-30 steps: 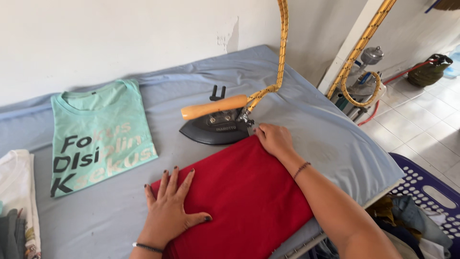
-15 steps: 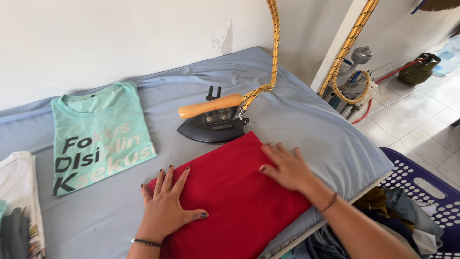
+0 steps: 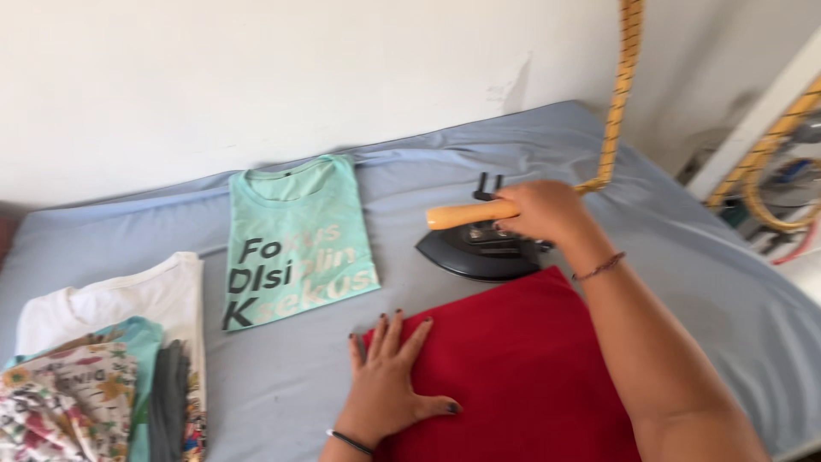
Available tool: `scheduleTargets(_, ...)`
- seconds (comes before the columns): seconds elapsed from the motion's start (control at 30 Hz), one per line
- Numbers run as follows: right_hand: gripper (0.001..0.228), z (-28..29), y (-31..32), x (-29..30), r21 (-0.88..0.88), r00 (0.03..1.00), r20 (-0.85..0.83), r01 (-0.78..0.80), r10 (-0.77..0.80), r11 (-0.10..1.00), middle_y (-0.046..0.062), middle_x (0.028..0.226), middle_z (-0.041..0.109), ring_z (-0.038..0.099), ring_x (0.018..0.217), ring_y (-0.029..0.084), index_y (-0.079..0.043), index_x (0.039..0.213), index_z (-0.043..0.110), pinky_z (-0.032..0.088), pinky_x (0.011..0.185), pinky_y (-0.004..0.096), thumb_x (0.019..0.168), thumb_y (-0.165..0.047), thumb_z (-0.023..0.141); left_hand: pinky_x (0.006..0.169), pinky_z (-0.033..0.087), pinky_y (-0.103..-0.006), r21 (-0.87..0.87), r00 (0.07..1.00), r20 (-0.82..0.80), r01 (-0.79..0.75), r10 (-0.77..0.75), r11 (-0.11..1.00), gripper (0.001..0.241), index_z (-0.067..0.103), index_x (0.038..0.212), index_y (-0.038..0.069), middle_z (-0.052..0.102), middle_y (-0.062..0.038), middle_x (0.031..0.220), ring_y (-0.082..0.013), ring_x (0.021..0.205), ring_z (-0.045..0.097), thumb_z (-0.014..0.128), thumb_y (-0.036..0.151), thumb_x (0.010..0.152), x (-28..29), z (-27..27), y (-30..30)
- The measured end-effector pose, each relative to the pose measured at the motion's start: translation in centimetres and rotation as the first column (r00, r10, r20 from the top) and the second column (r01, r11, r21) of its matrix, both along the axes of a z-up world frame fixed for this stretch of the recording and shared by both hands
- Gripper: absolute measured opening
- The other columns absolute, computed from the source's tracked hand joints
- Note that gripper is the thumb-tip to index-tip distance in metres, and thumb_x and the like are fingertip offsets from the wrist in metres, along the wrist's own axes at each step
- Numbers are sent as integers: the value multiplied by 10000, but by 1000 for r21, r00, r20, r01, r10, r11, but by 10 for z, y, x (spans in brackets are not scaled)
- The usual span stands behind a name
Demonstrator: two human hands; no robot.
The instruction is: The person irons a red polo shirt on a padded ironing board using a steam iron. They smooth the fabric, iron the sleeves and body, and fold the shirt neatly. Other folded shirts are visible nearby.
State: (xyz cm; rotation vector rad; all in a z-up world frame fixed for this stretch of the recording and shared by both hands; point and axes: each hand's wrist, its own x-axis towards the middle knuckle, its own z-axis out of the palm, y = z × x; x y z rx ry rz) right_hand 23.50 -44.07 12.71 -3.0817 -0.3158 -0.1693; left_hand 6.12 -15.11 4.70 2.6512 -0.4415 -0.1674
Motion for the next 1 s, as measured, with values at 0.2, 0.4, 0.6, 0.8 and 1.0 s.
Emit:
scheduleTargets(0.2, 284, -21, -5, 15, 18, 976, 216, -26, 22, 999, 9, 697, 716, 687, 684, 258, -223, 803, 781, 498, 580, 414, 689, -469, 866, 1146, -68, -646, -26, 998, -65, 1, -2, 1000, 1305, 284, 1621, 275, 142, -203, 1691, -410, 1564, 65, 834, 767, 545, 7, -11, 3)
scheduleTargets(0.4, 317, -30, -22, 13, 42, 758, 649, -127, 69, 991, 43, 640, 645, 602, 537, 246, -170, 826, 771, 450, 535, 356, 739, -438, 915, 1162, 192, -573, -248, 942, 278, -116, 186, 962, 781, 473, 1474, 62, 453, -244, 1520, -409, 1454, 342, 746, 497, 886, 16, -36, 12)
scheduleTargets(0.6, 307, 7, -55, -22, -24, 732, 673, -122, 106, 992, -3, 710, 670, 595, 563, 139, -125, 924, 779, 457, 583, 275, 878, -374, 952, 951, 549, -401, -627, 872, 8, -377, 489, 681, 354, 709, 1220, 101, 728, -110, 1167, -309, 1098, 681, 658, 199, 884, 32, -44, 30)
scheduleTargets(0.8, 268, 44, -20, -71, 283, 883, 395, -380, 254, 880, -34, 661, 658, 593, 492, 78, -127, 923, 751, 440, 470, 237, 773, -312, 874, 908, 499, -417, -451, 838, 53, -465, 543, 762, 130, 805, 866, 139, 678, -85, 1090, -315, 1088, 602, 786, 241, 788, 34, -45, 43)
scheduleTargets(1.0, 365, 52, 67, -107, -28, 887, 214, -413, 409, 910, 20, 551, 694, 549, 493, 300, -186, 760, 796, 443, 581, 390, 551, -450, 936, 949, 488, -415, -449, 856, 109, -411, 506, 793, 98, 808, 859, 149, 686, -62, 1112, -304, 1111, 605, 744, 160, 786, 42, -59, 49)
